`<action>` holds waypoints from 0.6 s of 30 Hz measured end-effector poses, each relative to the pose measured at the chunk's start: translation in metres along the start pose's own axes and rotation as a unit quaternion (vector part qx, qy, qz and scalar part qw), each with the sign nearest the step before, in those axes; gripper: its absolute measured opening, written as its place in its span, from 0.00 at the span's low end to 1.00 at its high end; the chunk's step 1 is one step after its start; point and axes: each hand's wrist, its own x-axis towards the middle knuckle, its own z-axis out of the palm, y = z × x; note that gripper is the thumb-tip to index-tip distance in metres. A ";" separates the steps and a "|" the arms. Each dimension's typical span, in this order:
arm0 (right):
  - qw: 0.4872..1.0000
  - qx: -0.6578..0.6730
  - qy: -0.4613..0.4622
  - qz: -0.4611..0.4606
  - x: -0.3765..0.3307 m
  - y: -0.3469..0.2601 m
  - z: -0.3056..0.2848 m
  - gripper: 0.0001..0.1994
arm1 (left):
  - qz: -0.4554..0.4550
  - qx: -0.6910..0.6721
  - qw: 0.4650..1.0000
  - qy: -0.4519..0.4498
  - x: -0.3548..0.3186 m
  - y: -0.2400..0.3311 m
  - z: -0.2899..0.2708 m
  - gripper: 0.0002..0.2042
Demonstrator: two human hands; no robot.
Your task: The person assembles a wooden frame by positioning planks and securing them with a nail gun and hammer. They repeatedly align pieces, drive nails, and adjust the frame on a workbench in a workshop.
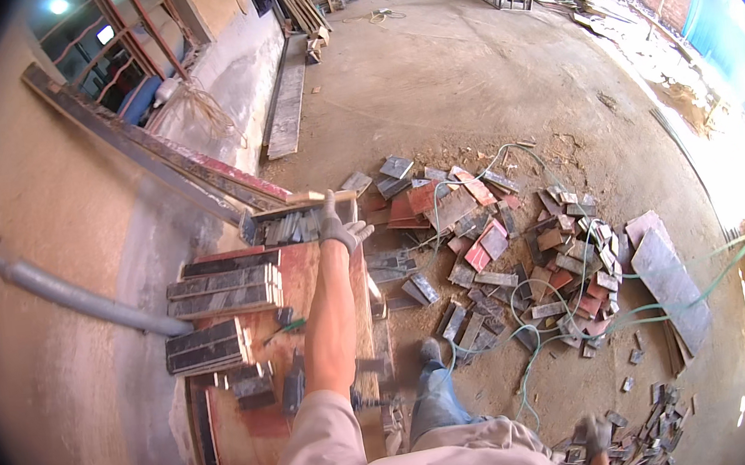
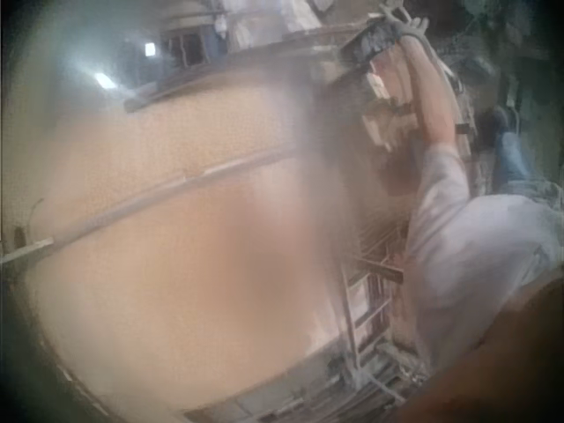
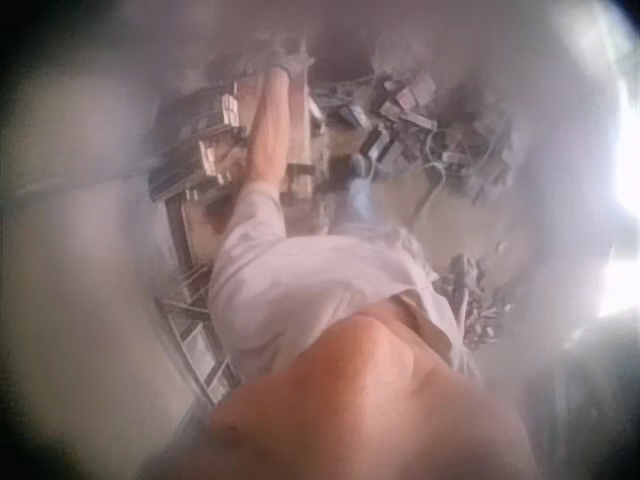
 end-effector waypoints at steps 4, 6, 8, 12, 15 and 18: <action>0.995 -0.048 0.060 0.062 -0.022 -0.017 0.012 0.15 | -0.075 -0.142 0.986 -0.035 0.114 0.025 0.017 0.43; 0.986 -0.028 0.052 0.153 -0.023 -0.046 0.028 0.15 | -0.124 -0.239 0.962 -0.035 0.143 0.028 0.015 0.30; 0.984 -0.016 0.023 0.173 -0.011 -0.084 0.045 0.15 | -0.126 -0.227 0.965 -0.032 0.138 0.022 0.007 0.14; 0.992 -0.082 -0.089 0.046 0.050 -0.174 0.111 0.16 | -0.035 -0.105 0.992 -0.064 0.009 -0.013 -0.010 0.09; 0.970 -0.038 -0.236 -0.034 0.092 -0.248 0.196 0.18 | 0.138 0.103 0.984 -0.038 -0.173 -0.071 -0.023 0.08; 0.886 0.061 -0.457 0.052 0.097 -0.315 0.306 0.35 | 0.088 0.205 0.975 0.017 -0.349 -0.120 -0.042 0.15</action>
